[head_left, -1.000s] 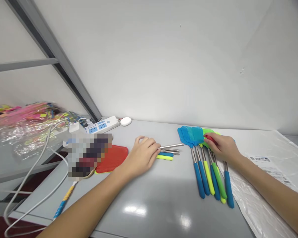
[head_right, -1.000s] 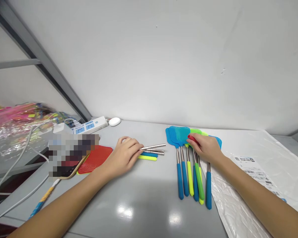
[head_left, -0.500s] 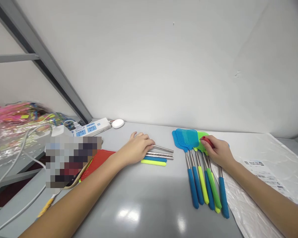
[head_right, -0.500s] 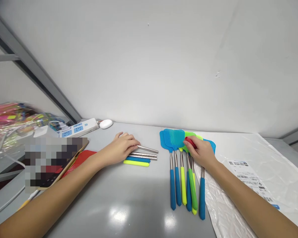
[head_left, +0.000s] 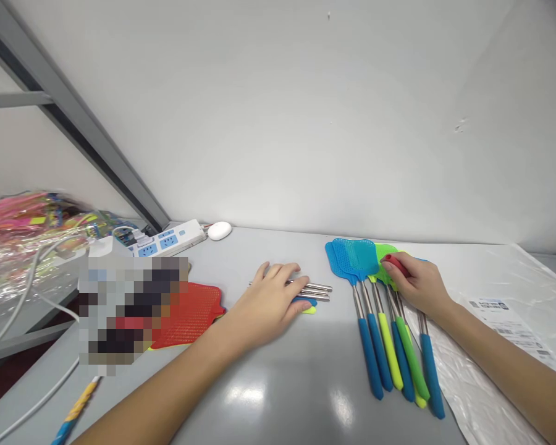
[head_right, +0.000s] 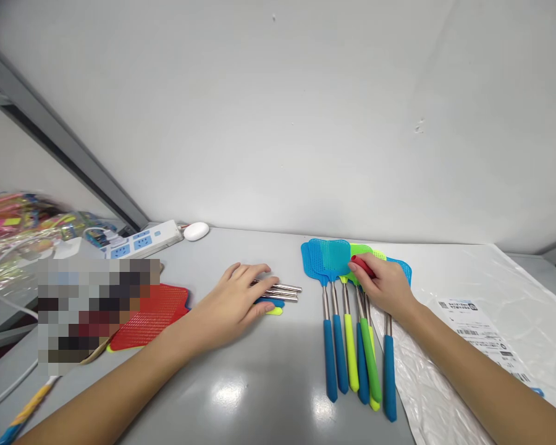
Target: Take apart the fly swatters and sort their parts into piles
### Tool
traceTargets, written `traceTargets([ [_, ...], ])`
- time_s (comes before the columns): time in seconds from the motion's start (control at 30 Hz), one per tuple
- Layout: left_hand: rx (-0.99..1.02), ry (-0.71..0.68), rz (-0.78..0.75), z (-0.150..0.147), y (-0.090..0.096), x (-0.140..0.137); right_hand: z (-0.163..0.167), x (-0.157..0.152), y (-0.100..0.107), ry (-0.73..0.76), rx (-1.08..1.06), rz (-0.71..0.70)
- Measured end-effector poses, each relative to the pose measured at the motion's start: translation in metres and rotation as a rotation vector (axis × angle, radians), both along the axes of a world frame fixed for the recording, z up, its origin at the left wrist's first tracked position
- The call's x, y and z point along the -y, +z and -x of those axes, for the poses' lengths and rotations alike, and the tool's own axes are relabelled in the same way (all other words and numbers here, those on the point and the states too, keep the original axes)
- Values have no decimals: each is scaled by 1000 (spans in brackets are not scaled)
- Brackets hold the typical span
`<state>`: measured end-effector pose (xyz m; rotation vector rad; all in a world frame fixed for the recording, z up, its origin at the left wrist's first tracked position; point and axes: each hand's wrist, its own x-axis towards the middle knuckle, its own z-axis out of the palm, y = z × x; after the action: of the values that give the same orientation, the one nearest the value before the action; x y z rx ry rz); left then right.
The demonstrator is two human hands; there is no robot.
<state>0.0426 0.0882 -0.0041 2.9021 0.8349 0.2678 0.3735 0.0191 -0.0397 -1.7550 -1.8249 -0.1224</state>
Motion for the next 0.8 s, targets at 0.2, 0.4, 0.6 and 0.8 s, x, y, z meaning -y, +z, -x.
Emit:
traceTargets([
  [0.2,-35,-9,-28,0,1,5,-1,1,-1,-18,-1,3],
  [0.4,-38,-4,-33,6,1,0,-1,0,-2,-41,11,13],
  [0.6,-45,-9,-7,5,1,-1,0,1,-2,-28,-7,7],
  [0.8,-44,-15,16,3,0,1,0,1,-1,-12,-25,28],
])
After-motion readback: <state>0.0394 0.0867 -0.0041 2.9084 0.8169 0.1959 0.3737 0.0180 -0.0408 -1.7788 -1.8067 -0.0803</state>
